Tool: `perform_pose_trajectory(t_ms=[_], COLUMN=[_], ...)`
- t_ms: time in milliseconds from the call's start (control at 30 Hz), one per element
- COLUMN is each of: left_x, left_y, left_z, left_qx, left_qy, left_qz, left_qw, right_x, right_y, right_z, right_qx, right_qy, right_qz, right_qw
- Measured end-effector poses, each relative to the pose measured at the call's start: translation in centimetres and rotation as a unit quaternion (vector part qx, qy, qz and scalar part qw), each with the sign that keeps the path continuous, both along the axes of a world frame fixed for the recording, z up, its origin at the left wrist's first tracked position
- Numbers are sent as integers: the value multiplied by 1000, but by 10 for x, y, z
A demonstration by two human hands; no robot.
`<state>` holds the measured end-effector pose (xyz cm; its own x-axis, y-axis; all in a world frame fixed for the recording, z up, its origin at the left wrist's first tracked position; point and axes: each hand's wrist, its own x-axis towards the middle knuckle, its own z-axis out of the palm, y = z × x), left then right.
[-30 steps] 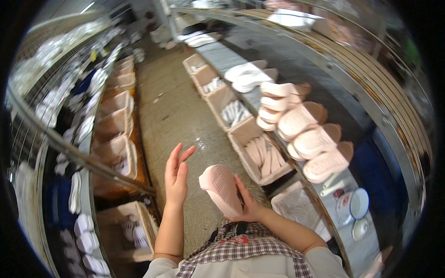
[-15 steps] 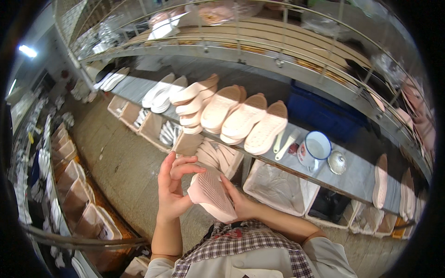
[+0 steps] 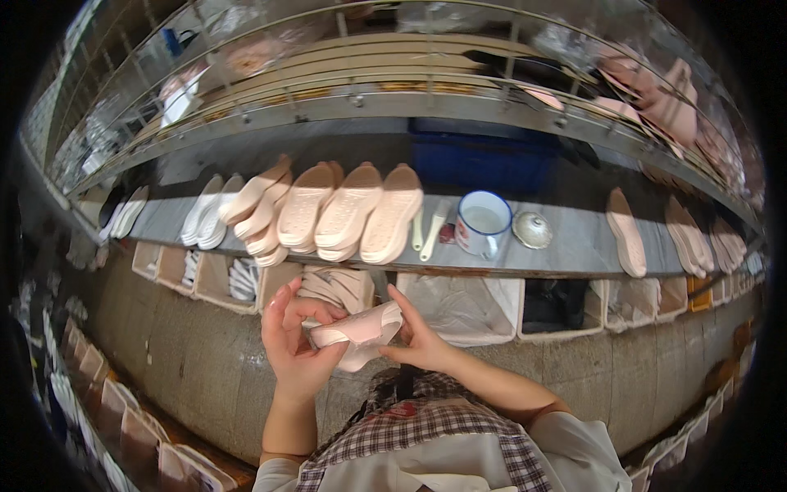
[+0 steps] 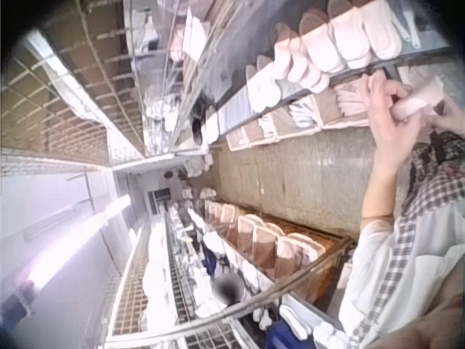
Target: The person picks up pink slippers from a shelf, wipes them with a cloth, and uses a brush to clean the soles. They then stack the cleaned slippers and place them into a container.
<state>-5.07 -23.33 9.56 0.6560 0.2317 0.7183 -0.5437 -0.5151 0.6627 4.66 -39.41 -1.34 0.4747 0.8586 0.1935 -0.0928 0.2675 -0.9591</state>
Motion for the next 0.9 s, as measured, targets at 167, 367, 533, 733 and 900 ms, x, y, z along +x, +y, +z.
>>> perform_pose_trajectory(t_ms=[167, 367, 533, 733, 900], left_x=[10, 24, 45, 70, 75], left_y=[-9, -22, -33, -4, -72], left_z=[-4, -6, -28, -79, -104], left_qx=[39, 27, 55, 244, 265], left_qy=[4, -2, -1, 278, 316], left_qz=[-23, -87, -153, -300, -138], left_qw=[999, 996, 987, 880, 901], right_x=[-4, -11, -3, 54, 172], right_y=[-20, -49, -129, -316, -471], right_z=[2, -3, 7, 60, 73], right_qx=[4, 23, -21, -255, -404], right_qy=[-2, -16, -145, -78, -171], right_qz=[-66, -154, -348, -672, -789], right_qw=[998, 988, 926, 691, 429])
